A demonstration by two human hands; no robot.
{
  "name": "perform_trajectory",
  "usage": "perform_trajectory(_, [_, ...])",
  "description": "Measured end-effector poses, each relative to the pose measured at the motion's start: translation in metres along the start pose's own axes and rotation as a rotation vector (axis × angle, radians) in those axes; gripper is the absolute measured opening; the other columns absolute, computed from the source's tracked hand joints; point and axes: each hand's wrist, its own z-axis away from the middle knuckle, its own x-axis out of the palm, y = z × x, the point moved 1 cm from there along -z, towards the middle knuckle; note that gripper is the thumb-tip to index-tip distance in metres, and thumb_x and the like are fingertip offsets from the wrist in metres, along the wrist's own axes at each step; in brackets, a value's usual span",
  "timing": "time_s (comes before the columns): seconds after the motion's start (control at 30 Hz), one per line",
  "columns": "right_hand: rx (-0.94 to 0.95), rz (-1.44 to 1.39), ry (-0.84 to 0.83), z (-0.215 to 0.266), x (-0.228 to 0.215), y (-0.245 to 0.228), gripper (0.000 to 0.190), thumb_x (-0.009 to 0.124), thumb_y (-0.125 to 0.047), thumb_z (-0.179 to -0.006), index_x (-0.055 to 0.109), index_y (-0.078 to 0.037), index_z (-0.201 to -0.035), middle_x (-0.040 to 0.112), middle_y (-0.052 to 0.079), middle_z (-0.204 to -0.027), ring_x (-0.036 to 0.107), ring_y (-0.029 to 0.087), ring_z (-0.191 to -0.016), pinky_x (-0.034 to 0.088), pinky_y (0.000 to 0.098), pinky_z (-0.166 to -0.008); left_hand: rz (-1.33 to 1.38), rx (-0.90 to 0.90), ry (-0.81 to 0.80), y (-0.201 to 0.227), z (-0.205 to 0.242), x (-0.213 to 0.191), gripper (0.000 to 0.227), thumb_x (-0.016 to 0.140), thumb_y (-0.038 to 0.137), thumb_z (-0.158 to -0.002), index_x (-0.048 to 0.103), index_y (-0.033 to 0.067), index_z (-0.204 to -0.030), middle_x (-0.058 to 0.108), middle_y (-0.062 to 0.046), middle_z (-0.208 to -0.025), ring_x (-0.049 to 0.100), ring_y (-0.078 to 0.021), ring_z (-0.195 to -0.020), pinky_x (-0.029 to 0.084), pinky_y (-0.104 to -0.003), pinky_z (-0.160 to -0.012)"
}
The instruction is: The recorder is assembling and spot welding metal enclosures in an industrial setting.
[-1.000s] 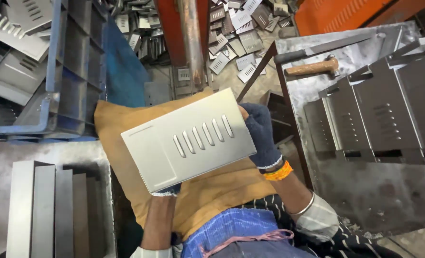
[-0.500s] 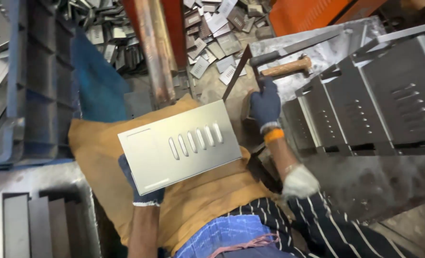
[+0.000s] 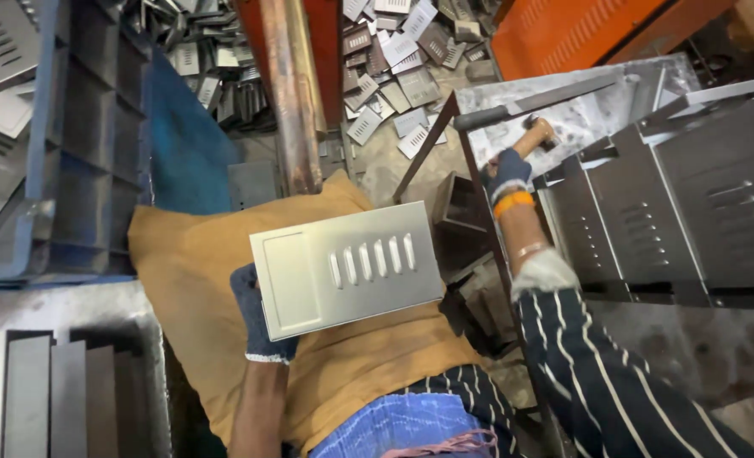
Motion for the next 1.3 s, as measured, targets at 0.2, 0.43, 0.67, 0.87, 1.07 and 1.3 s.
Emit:
perform_trajectory(0.2, [0.081,-1.536,-0.185,0.145,0.007,0.018,0.022,0.068,-0.009,-0.082,0.059,-0.008,-0.102,0.057,0.005,-0.080,0.053,0.019,-0.058,0.043,0.0312,-0.048,0.202,0.133,-0.046,0.020,-0.008,-0.002,0.011,0.051,0.010,-0.104,0.060,0.0059,-0.107,0.064,-0.001,-0.098,0.061,-0.0105,-0.088,0.054,-0.029,-0.077])
perform_trajectory(0.43, [-0.055,-1.208,-0.169,0.319,-0.130,-0.158,0.037,0.070,-0.013,-0.087,0.058,-0.005,-0.122,0.058,0.003,-0.088,0.054,0.019,-0.065,0.047,0.0352,-0.053,0.090,0.152,0.030,0.099,-0.006,0.009,0.016,0.055,0.013,-0.106,0.067,0.0023,-0.107,0.070,-0.003,-0.099,0.065,-0.0123,-0.087,0.056,-0.032,-0.072])
perform_trajectory(0.67, [-0.987,-0.530,0.185,0.394,-0.191,-0.180,0.032,0.077,-0.018,-0.089,0.061,0.001,-0.110,0.064,0.016,-0.103,0.065,0.032,-0.085,0.051,0.0439,-0.074,0.688,-0.184,0.061,0.114,0.009,0.012,0.027,0.045,0.024,-0.106,0.065,0.0064,-0.113,0.069,-0.002,-0.103,0.069,-0.0165,-0.091,0.058,-0.033,-0.078])
perform_trajectory(0.87, [-1.061,-0.466,0.258,0.409,-0.185,-0.204,0.026,0.077,-0.017,-0.088,0.064,-0.002,-0.104,0.068,0.012,-0.093,0.071,0.033,-0.083,0.056,0.0398,-0.078,0.708,-0.227,0.054,0.112,0.011,0.011,0.028,0.043,0.027,-0.106,0.063,0.0095,-0.116,0.068,-0.001,-0.105,0.068,-0.0163,-0.096,0.057,-0.034,-0.083])
perform_trajectory(1.07, [-1.089,-0.504,0.300,0.410,-0.180,-0.199,0.033,0.078,-0.019,-0.084,0.066,0.000,-0.108,0.069,0.013,-0.097,0.072,0.033,-0.085,0.058,0.0409,-0.081,0.823,-0.240,0.025,0.097,0.016,0.004,0.031,0.043,0.031,-0.109,0.061,0.0088,-0.122,0.067,-0.003,-0.112,0.068,-0.0185,-0.100,0.057,-0.034,-0.084])
perform_trajectory(1.3, [-0.708,-0.637,0.086,0.399,-0.153,-0.187,0.023,0.079,-0.014,-0.092,0.069,-0.001,-0.108,0.069,0.011,-0.087,0.069,0.024,-0.074,0.055,0.0354,-0.070,0.632,-0.109,0.010,0.078,0.011,0.007,0.031,0.044,0.024,-0.108,0.063,0.0044,-0.123,0.069,-0.006,-0.110,0.068,-0.0210,-0.095,0.057,-0.036,-0.080])
